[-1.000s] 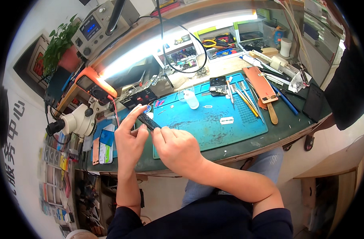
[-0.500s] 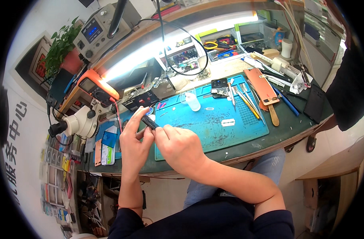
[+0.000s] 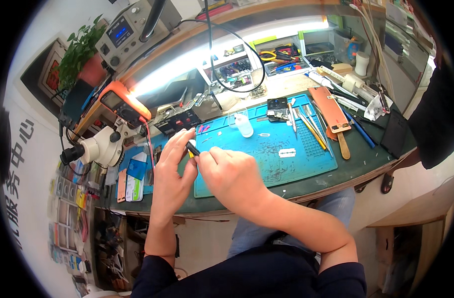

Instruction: The person disassembles a smartphone by prying the screen assembly away from the chassis using a plastic card. They then use a rotary tool to grind away adhesive or residue from the phone's frame. The person handles the separated screen and body components throughout the process.

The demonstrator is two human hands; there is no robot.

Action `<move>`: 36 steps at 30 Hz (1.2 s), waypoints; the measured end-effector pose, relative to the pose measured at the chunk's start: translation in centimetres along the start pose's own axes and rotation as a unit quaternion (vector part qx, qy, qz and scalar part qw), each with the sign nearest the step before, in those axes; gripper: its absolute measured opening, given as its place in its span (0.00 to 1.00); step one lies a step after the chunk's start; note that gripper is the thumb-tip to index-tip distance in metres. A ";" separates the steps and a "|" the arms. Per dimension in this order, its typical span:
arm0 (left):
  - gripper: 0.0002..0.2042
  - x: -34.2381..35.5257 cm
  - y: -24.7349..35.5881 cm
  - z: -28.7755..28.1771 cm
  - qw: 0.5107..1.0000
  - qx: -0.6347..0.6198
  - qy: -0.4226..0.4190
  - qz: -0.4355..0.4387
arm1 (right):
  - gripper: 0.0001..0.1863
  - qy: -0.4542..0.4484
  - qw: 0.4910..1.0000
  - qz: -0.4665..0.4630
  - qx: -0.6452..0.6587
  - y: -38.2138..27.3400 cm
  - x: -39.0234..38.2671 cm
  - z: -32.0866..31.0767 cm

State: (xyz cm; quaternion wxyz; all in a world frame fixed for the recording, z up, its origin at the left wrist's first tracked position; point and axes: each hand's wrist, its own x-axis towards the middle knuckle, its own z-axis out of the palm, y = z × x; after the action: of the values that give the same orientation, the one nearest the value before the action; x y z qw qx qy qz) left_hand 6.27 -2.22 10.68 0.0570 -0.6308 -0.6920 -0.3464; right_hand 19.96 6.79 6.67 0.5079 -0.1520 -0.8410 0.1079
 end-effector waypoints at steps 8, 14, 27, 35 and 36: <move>0.29 1.0 0.4 1.6 0.997 -0.019 -0.007 0.081 | 0.09 -0.065 0.997 -0.010 -0.037 2.2 1.3 -2.5; 0.56 0.0 -0.4 6.7 0.991 -0.102 0.082 0.017 | 0.07 -0.095 0.995 0.012 -0.009 4.6 1.1 -4.4; 0.53 -0.3 1.2 12.1 0.975 -0.194 0.090 -0.060 | 0.08 -0.085 0.977 0.179 0.079 7.1 -1.6 -5.7; 0.53 -0.8 1.3 12.1 0.980 -0.168 0.097 -0.041 | 0.07 -0.153 0.976 0.143 0.056 6.4 0.5 -7.8; 0.53 -0.8 1.5 12.0 0.980 -0.169 0.096 -0.041 | 0.07 -0.155 0.978 0.131 0.049 6.5 0.6 -7.9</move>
State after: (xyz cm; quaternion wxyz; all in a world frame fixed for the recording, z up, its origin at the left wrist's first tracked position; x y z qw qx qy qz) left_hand 12.07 3.72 1.82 0.0015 -0.5664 -0.6404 -0.5188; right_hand 27.70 13.30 8.60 0.3592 -0.2172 -0.8760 0.2375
